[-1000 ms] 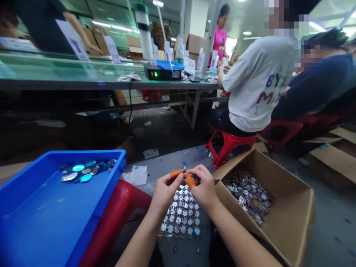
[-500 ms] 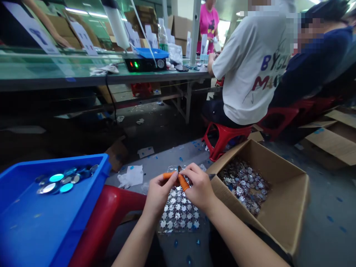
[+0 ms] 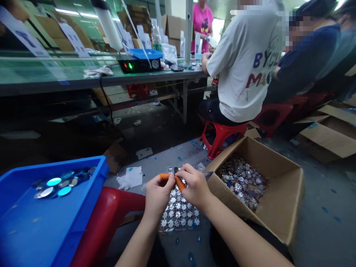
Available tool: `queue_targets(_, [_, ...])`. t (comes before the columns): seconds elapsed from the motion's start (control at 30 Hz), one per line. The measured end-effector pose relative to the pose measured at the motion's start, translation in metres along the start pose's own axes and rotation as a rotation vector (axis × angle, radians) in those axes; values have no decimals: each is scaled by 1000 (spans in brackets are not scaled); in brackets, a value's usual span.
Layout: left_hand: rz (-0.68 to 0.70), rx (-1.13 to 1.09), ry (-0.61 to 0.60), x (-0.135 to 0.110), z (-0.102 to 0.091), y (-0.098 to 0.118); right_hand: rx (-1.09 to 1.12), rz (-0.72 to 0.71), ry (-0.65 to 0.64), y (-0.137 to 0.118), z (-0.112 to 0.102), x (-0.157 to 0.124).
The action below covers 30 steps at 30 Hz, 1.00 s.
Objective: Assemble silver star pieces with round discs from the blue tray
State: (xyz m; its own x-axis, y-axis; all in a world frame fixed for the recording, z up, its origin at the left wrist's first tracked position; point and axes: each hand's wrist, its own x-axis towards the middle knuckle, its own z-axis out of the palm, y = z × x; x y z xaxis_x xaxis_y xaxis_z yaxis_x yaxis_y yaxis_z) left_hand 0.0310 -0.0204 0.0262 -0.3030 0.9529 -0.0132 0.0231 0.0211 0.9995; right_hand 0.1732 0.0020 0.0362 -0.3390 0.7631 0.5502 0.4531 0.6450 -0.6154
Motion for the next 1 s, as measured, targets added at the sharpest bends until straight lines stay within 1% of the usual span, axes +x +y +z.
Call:
queue_targets(0.13, [-15,-38,12,0,0,4,73,64,17,3,1,1])
queue_targets(0.3, [-63,-134,-105,3,-2,9,97,114,28,5,-2,3])
queue_targets(0.4, [-47,-119,-130,5,-3,9,81,100,10,5,-5,4])
queue_targets(0.5, [-21,-74,-119,4,-3,8,56,63,-16,5,-6,3])
queue_targets(0.6, [16,-1,-64,3,-2,5,41,37,-30,4,-5,2])
queue_targets(0.67, [32,36,-26,1,-1,4,51,40,-32,4,-4,1])
queue_targets(0.77, [27,24,1,1,1,5,92,70,-24,3,-4,1])
queue_targets(0.83, [15,-18,-3,2,2,6,109,98,-6,3,-5,3])
queue_targets(1.0, [-20,-102,-86,5,1,5,82,131,16,5,-7,6])
